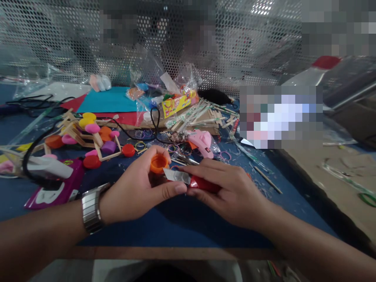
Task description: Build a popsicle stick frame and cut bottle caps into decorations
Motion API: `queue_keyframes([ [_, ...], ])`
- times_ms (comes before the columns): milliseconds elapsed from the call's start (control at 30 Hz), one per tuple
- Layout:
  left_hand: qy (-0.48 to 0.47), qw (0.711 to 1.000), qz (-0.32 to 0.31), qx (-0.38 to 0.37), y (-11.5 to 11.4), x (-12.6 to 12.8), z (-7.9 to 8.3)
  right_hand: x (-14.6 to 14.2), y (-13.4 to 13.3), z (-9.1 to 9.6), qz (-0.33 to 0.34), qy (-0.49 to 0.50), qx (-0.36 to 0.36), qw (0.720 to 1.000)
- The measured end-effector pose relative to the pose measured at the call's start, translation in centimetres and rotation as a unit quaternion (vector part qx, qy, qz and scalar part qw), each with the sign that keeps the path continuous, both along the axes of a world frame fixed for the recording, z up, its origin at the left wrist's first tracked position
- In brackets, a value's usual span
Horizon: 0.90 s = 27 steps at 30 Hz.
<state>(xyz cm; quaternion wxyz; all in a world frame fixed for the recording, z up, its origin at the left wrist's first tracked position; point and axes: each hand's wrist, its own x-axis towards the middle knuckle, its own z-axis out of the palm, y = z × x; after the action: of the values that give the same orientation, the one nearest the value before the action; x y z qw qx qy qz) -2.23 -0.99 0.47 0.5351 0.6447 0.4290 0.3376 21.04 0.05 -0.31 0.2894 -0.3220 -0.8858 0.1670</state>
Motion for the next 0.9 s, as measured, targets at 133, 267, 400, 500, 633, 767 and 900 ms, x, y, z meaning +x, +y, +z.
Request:
queue_keyframes([
  [133,0.027,0.998,0.019,0.054,-0.09,0.0,-0.27,-0.1,-0.03,-0.04,-0.002,-0.001,-0.002,1.0],
  [267,0.076,0.988,0.033,0.134,0.05,0.02,-0.4,-0.1,-0.07,-0.02,-0.004,-0.005,-0.001,1.0],
  [400,0.127,0.976,0.034,0.172,0.03,-0.11,-0.3,-0.11,-0.1,0.06,-0.009,-0.015,0.0,1.0],
  [500,0.159,0.967,0.036,0.195,-0.07,-0.25,-0.25,-0.16,-0.09,0.07,-0.013,-0.02,0.0,1.0],
  [633,0.181,0.957,0.038,0.222,-0.19,-0.35,-0.3,-0.25,-0.13,0.04,-0.012,-0.018,0.008,1.0],
  [767,0.19,0.951,0.05,0.238,-0.3,-0.3,-0.35,-0.3,-0.23,0.05,-0.016,-0.012,0.017,1.0],
  [900,0.195,0.95,0.049,0.24,-0.44,-0.29,-0.43,-0.27,-0.29,-0.02,-0.019,-0.013,0.027,0.999],
])
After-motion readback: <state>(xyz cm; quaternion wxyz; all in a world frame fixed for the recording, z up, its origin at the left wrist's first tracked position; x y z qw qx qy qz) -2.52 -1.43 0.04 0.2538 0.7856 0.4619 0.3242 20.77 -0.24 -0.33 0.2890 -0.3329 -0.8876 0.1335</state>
